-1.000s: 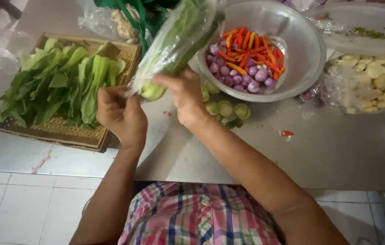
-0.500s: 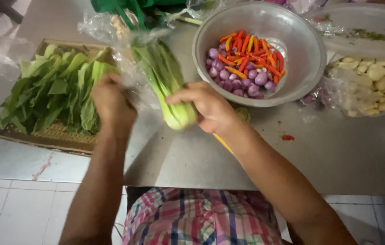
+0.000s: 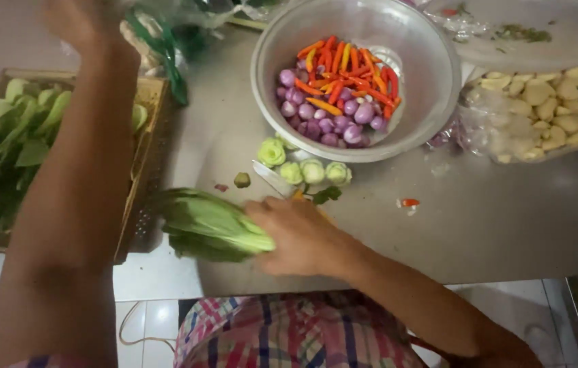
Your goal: Preparing vegetables by sorting chilies, handling greens, and peeling shallots on a prep table.
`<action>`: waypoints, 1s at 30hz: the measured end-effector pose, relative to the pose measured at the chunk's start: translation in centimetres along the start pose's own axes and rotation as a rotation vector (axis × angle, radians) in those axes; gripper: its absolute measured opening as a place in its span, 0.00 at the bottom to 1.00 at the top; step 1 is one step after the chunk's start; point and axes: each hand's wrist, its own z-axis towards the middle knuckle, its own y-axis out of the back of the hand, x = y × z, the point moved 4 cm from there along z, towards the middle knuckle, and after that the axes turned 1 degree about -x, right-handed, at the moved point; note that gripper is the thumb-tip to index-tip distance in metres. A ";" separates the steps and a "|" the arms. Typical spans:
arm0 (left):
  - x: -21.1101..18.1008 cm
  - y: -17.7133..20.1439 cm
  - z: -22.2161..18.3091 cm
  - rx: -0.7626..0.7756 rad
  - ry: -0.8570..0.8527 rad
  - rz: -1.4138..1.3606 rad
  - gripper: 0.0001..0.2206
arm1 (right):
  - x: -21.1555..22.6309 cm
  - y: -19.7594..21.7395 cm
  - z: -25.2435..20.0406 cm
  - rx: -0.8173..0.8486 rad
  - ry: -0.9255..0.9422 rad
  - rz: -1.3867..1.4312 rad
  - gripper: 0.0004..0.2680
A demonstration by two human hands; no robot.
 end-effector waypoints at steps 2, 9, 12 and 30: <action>-0.9 -2.7 -3.1 0.221 -0.012 0.199 0.13 | 0.4 -0.9 2.8 0.280 -0.259 -0.195 0.29; -8.8 -2.9 -15.5 0.840 -0.069 0.825 0.09 | -1.3 0.7 -2.4 -0.079 -0.048 -0.649 0.15; -11.4 -2.2 -22.6 1.175 -0.090 1.115 0.13 | -4.1 0.1 -4.7 -0.126 -0.332 -0.662 0.15; -10.0 10.0 -31.6 1.250 -1.124 1.765 0.23 | -3.1 -0.1 -3.1 -0.112 -0.199 0.089 0.10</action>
